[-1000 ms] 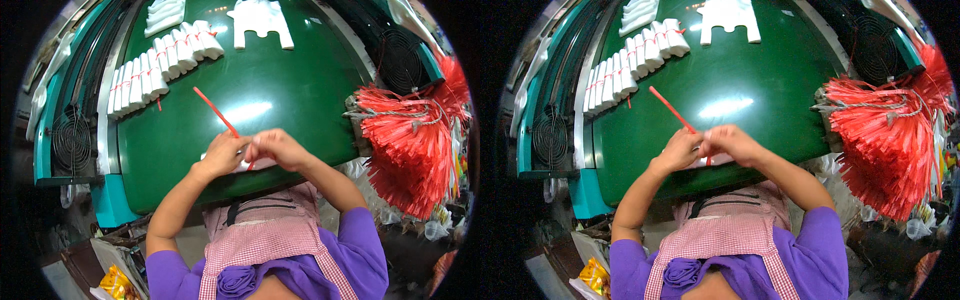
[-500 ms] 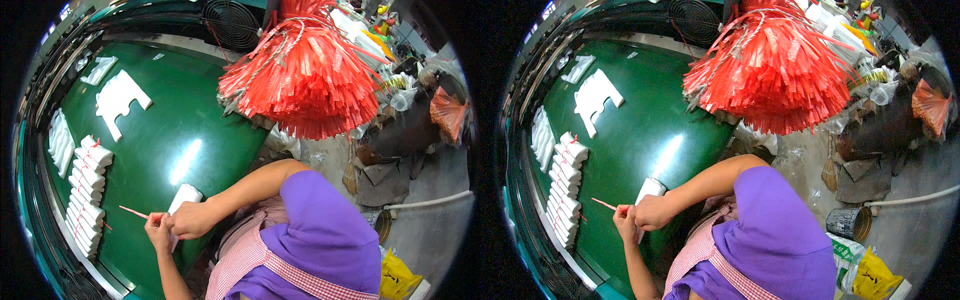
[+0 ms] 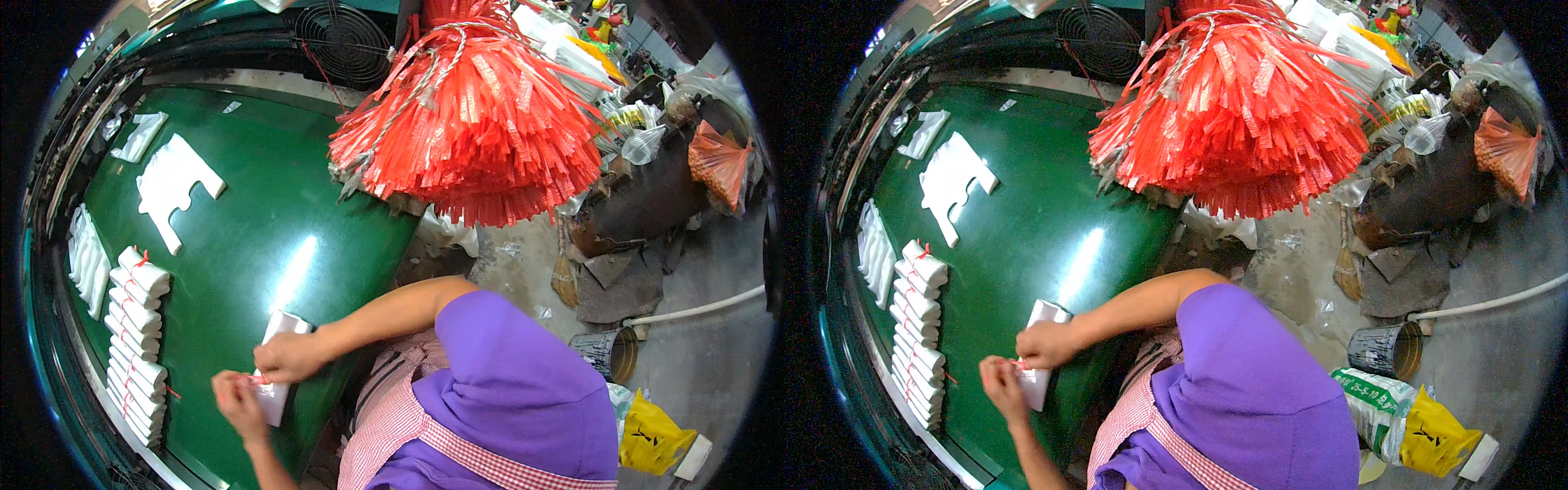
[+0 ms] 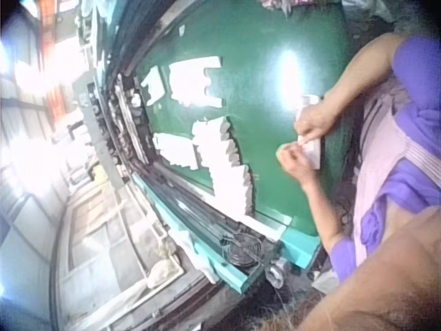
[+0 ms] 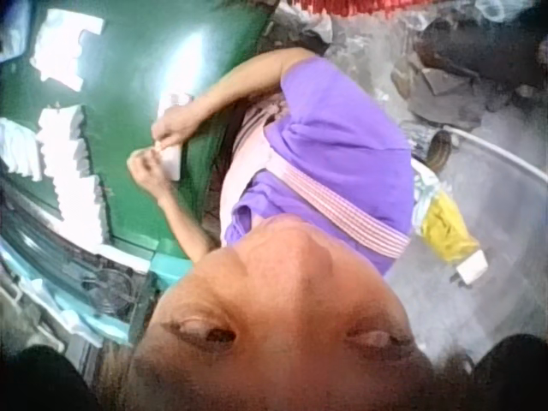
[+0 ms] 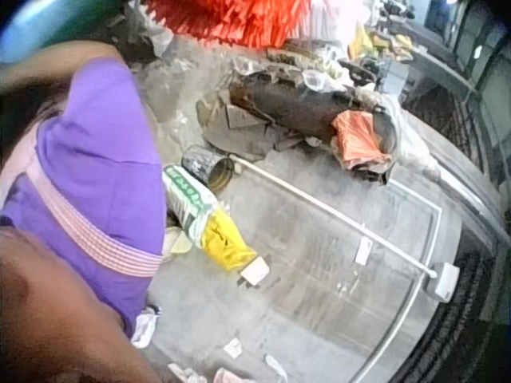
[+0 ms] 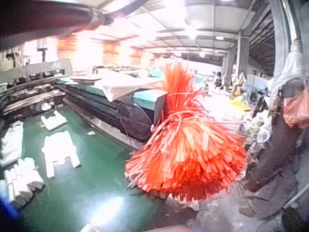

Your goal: The person folds white garments on a green table, ties them with red plastic strips, and stacks them. The person then gathers the stack and places it into a large white sack.

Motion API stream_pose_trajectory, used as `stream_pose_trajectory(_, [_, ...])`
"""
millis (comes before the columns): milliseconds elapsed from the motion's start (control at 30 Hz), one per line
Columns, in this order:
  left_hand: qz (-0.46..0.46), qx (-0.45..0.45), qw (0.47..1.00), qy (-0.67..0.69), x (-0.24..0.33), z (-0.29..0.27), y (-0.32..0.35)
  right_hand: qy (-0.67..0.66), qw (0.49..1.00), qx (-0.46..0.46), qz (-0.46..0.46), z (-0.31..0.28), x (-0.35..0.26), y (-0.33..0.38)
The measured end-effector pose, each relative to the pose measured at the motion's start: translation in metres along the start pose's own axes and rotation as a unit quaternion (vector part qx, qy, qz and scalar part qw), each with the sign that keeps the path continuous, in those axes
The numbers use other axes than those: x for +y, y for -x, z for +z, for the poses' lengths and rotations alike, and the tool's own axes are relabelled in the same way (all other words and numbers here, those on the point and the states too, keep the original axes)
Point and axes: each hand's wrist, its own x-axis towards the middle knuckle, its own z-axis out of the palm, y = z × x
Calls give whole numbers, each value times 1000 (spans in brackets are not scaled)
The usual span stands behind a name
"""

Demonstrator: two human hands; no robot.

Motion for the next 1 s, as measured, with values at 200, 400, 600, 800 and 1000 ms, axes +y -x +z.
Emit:
stream_pose_trajectory(200, [-75, 54, 993, -77, -65, 1, -18, 198, 972, -123, -44, -16, -29, -10])
stream_pose_trajectory(400, [-153, 113, 946, -262, -159, -48, 15, 197, 975, -40, 89, -46, 19, -68])
stream_pose_trajectory(600, [-209, 117, 916, -322, -176, -49, 16, 134, 946, 264, 134, -81, 171, -240])
stream_pose_trajectory(800, [-223, 107, 920, -303, -165, -50, 16, 3, 986, 74, 149, -30, 213, -313])
stream_pose_trajectory(1000, [-227, 107, 920, -302, -167, -50, 14, 467, 850, 101, 224, -145, 249, -271])
